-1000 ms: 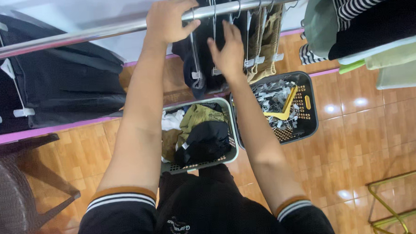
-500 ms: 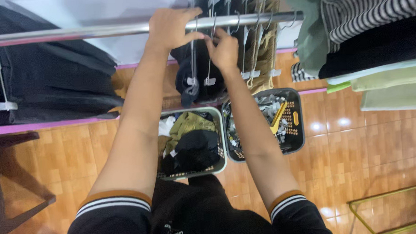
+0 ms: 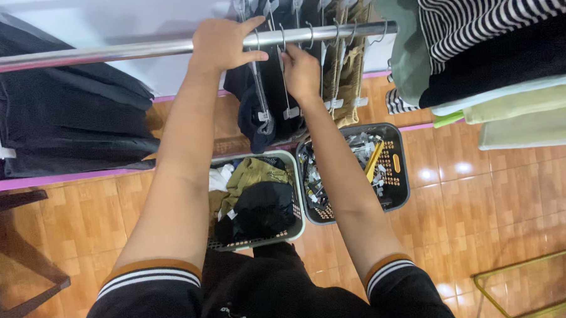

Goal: The person sits on the floor and hangs clothes using hangers with clips. They pick up garments from a laundry basket, attach them to hangers, and place the hangers on a nearby clothing rack.

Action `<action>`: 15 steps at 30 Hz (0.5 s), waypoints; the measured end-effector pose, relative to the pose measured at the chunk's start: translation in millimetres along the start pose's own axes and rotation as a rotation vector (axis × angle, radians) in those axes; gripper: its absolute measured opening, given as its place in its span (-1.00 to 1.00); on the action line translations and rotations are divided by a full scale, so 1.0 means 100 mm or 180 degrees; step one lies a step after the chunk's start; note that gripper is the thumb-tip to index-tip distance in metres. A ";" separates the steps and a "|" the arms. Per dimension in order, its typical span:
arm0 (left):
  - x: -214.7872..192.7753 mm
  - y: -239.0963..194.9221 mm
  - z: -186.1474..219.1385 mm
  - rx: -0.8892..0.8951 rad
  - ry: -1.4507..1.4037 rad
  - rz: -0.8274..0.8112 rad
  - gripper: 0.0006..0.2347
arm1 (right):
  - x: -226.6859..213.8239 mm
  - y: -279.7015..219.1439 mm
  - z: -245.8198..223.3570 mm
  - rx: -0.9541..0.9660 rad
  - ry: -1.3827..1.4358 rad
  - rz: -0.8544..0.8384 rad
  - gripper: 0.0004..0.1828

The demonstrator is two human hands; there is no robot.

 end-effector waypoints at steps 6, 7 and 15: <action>0.01 -0.09 -0.01 -0.0048 0.0039 -0.0034 -0.20 | -0.27 -0.04 0.27 0.0680 0.0390 0.0799 -0.63; 0.02 -0.05 -0.01 -0.0121 0.0040 -0.0055 -0.20 | -0.26 0.02 0.32 0.0619 0.0454 0.0779 -0.61; 0.06 -0.05 -0.02 -0.0051 0.0268 0.0225 -0.26 | -0.10 0.12 0.43 0.0450 0.0030 0.0533 -0.82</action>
Point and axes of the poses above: each hand's wrist, its own y-axis towards the middle knuckle, its own x-axis out of the palm, z = x × y, the point moved 3 cm from there along y, towards the middle knuckle, and after that the axes turned 9 degrees about z, right-handed, at the moved point
